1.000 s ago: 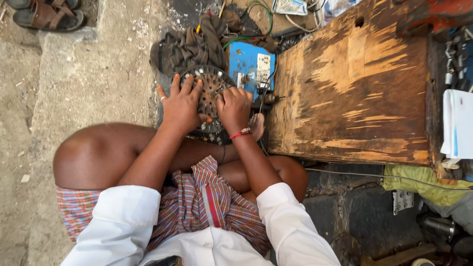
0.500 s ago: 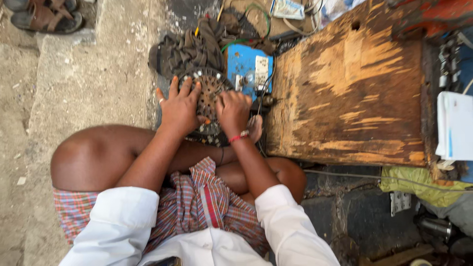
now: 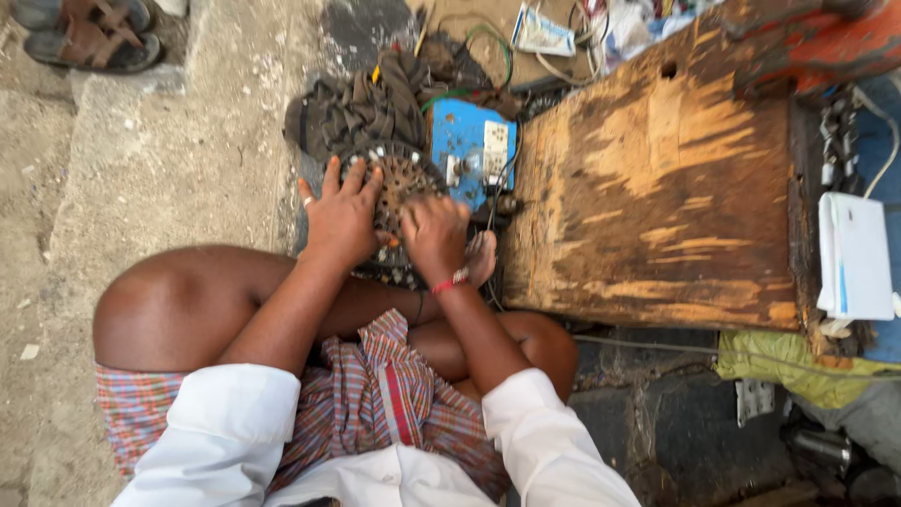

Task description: The person sits on the ground with a circular motor armature in front of them, pressing and fitting small components into the slots around its rim by hand. They occasionally lift a small piece with both hands, position it into a slot, and press it down, working around the disc.

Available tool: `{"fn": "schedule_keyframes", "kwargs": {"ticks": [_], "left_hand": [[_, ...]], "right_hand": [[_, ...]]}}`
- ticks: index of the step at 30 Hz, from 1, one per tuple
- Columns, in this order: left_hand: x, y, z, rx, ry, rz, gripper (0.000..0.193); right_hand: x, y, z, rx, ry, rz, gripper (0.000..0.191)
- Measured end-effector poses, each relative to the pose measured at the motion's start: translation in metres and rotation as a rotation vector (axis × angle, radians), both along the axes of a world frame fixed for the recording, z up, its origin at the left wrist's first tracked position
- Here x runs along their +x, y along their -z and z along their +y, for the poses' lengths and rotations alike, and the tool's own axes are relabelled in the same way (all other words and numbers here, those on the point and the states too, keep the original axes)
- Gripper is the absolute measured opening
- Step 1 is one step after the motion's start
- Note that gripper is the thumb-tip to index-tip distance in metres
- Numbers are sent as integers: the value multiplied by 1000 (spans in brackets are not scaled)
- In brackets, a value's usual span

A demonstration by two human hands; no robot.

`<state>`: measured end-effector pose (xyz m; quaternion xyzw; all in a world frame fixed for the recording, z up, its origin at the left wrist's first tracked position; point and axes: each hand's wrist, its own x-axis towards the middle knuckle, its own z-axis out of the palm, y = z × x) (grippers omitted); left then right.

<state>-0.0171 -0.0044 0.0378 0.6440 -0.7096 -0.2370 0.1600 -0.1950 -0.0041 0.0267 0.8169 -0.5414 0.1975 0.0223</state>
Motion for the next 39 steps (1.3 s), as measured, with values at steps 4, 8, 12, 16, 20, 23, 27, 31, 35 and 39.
{"fn": "schedule_keyframes", "kwargs": {"ticks": [4, 8, 12, 16, 20, 23, 27, 31, 35, 39], "left_hand": [[2, -2, 1, -5, 8, -23, 107], [1, -4, 0, -2, 2, -25, 107], [1, -1, 1, -35, 0, 1, 110], [0, 1, 0, -20, 2, -14, 109], [0, -1, 6, -32, 0, 10, 108], [1, -4, 2, -34, -15, 9, 109], [3, -6, 4, -62, -5, 23, 106], [1, -4, 1, -15, -5, -17, 108], [1, -3, 3, -16, 11, -17, 109], [1, -4, 1, 31, 1, -34, 111]], "right_hand": [[-3, 2, -4, -53, -7, -8, 10], [-3, 0, -8, -13, -22, 56, 12], [-3, -6, -9, 47, 27, 13, 14], [-5, -9, -8, -89, -36, 27, 11], [-6, -7, -12, -40, -4, 65, 15], [-6, -5, -13, -37, -102, -5, 13], [-6, -3, -12, 4, 62, 35, 15], [-6, 0, -14, -82, -30, 58, 16], [-4, 0, -16, 39, 113, 14, 14], [-3, -3, -11, -10, 3, 9, 12]]}}
